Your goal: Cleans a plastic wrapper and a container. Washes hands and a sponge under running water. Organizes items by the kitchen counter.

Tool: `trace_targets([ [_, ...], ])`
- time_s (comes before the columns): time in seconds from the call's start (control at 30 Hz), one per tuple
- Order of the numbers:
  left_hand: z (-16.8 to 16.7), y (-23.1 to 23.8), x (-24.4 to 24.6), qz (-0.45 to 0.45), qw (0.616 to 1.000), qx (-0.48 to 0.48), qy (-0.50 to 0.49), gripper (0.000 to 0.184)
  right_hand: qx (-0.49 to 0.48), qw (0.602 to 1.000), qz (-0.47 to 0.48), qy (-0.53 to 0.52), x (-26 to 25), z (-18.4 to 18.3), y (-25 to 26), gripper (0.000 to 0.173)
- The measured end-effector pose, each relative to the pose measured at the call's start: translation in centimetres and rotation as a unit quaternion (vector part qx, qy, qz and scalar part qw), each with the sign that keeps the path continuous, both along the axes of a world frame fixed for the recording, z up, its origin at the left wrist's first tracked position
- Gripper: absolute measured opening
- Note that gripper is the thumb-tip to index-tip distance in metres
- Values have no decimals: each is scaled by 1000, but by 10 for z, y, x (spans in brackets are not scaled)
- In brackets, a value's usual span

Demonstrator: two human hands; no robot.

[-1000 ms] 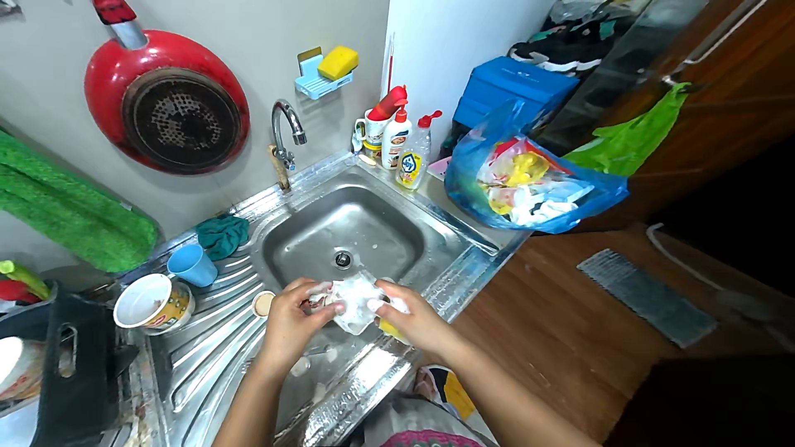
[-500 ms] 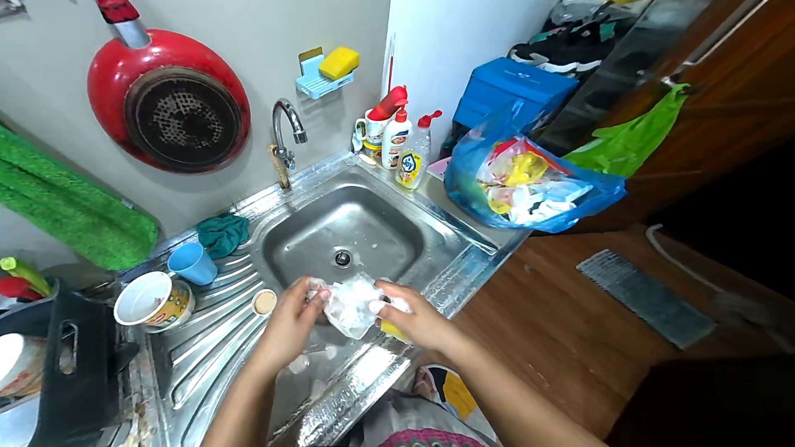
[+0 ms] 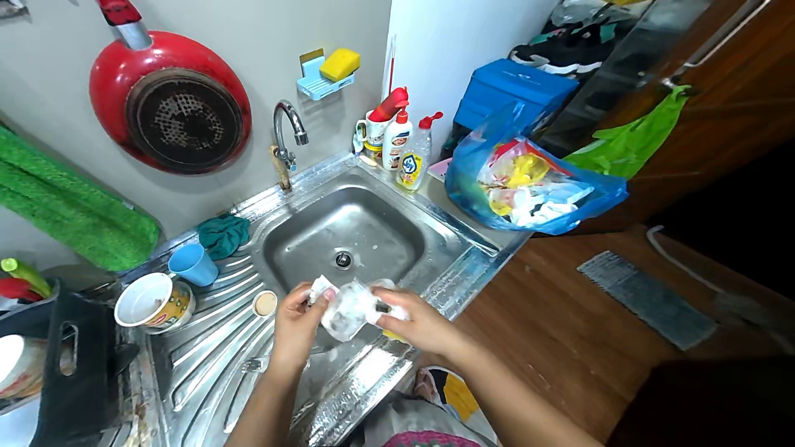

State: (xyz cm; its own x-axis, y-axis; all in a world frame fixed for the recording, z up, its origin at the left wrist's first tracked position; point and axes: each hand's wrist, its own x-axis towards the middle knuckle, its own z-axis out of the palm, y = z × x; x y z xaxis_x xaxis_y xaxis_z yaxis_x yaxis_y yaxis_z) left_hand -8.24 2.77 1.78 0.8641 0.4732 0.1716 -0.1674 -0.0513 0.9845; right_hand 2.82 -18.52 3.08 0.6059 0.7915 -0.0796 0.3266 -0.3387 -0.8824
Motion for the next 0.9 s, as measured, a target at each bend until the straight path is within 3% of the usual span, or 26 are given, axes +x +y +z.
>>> trace_targets([
  [0.07, -11, -2, -1, 36, 986, 154, -51, 10, -48, 998, -22, -14, 0, 3, 4, 34],
  [0.13, -20, -4, -2, 69, 933, 339, -97, 18, -60, 998, -24, 16, 0, 4, 9, 36],
  [0.2, -25, -7, -1, 84, 898, 413, -128, 20, -47, 997, -31, 53, -1, 5, 13, 37],
  [0.27, -25, -12, 0, 93, 923, 355, -121, 19, -26, 995, -56, 80, -2, 2, 15, 31],
  [0.33, -19, -16, 1, 95, 974, 190, -81, 15, 13, 994, -65, 83, -1, -4, 15, 24],
  [0.4, -12, -14, 3, 87, 996, 16, -34, 11, 55, 993, -59, 83, 0, -9, 13, 20],
  [0.6, 5, -2, 9, 77, 967, -244, 10, 14, 117, 986, -14, 115, 3, -26, 5, 22],
  [0.77, 16, 4, 11, 106, 928, -357, -1, 14, 90, 988, 1, 122, 5, -27, 4, 24],
  [0.9, 18, 11, 19, 147, 910, -387, -20, 15, 109, 988, 19, 105, 4, -27, 7, 29],
])
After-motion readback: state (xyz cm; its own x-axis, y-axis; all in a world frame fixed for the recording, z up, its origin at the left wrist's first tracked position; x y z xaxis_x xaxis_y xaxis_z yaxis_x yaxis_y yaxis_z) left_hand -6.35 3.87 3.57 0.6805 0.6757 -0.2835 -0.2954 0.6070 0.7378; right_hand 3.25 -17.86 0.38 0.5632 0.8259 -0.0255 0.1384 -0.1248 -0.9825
